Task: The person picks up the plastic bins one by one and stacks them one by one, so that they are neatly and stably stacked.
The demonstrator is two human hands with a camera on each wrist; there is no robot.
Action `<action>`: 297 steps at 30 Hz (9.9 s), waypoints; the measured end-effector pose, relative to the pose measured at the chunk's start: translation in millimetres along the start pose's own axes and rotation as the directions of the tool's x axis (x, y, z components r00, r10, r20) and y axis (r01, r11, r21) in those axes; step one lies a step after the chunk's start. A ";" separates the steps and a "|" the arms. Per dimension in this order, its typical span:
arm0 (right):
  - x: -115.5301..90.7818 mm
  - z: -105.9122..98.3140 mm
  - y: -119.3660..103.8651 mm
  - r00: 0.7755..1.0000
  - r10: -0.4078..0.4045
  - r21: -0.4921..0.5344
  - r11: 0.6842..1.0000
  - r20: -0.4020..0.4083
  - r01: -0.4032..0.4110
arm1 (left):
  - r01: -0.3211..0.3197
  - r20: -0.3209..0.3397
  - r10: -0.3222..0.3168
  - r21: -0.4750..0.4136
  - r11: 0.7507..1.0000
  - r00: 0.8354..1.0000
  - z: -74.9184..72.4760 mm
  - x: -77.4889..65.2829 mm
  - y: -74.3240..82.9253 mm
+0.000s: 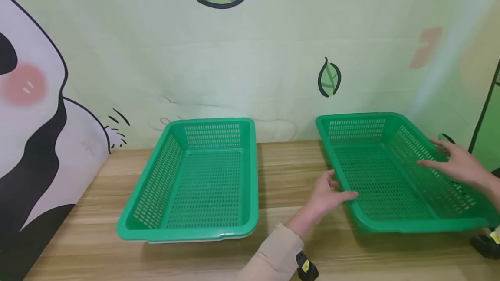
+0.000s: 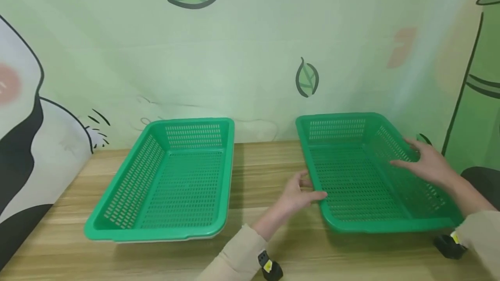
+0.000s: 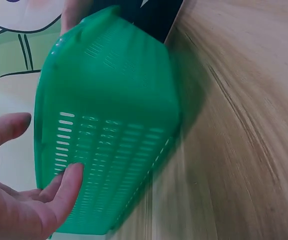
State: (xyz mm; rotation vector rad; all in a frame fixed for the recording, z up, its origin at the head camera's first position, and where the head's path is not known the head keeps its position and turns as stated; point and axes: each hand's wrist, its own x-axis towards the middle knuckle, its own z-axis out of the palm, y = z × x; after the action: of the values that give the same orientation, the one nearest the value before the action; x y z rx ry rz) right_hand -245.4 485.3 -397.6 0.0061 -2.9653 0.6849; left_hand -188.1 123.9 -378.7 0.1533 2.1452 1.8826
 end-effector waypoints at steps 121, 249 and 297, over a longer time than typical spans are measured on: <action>-39.0 -49.5 -172.0 0.998 0.043 0.263 0.963 0.042 -0.053 | -0.063 0.007 0.063 0.143 0.988 0.998 -131.2 -49.4 58.1; -42.0 95.1 -404.4 0.980 -0.159 0.870 0.458 -0.118 0.180 | -0.095 -0.044 0.162 0.651 0.753 0.986 -404.9 -141.8 49.3; -34.2 145.7 -394.0 0.984 -0.176 0.747 0.654 -0.004 0.120 | -0.047 -0.007 0.065 0.610 0.791 0.998 -424.6 -124.9 -6.2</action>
State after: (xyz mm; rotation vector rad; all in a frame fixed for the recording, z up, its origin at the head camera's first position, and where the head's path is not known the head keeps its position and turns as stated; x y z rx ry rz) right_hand -214.9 66.8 -358.8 0.3352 -2.4498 1.8433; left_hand -186.7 -314.9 -320.6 0.3242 2.7203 1.1395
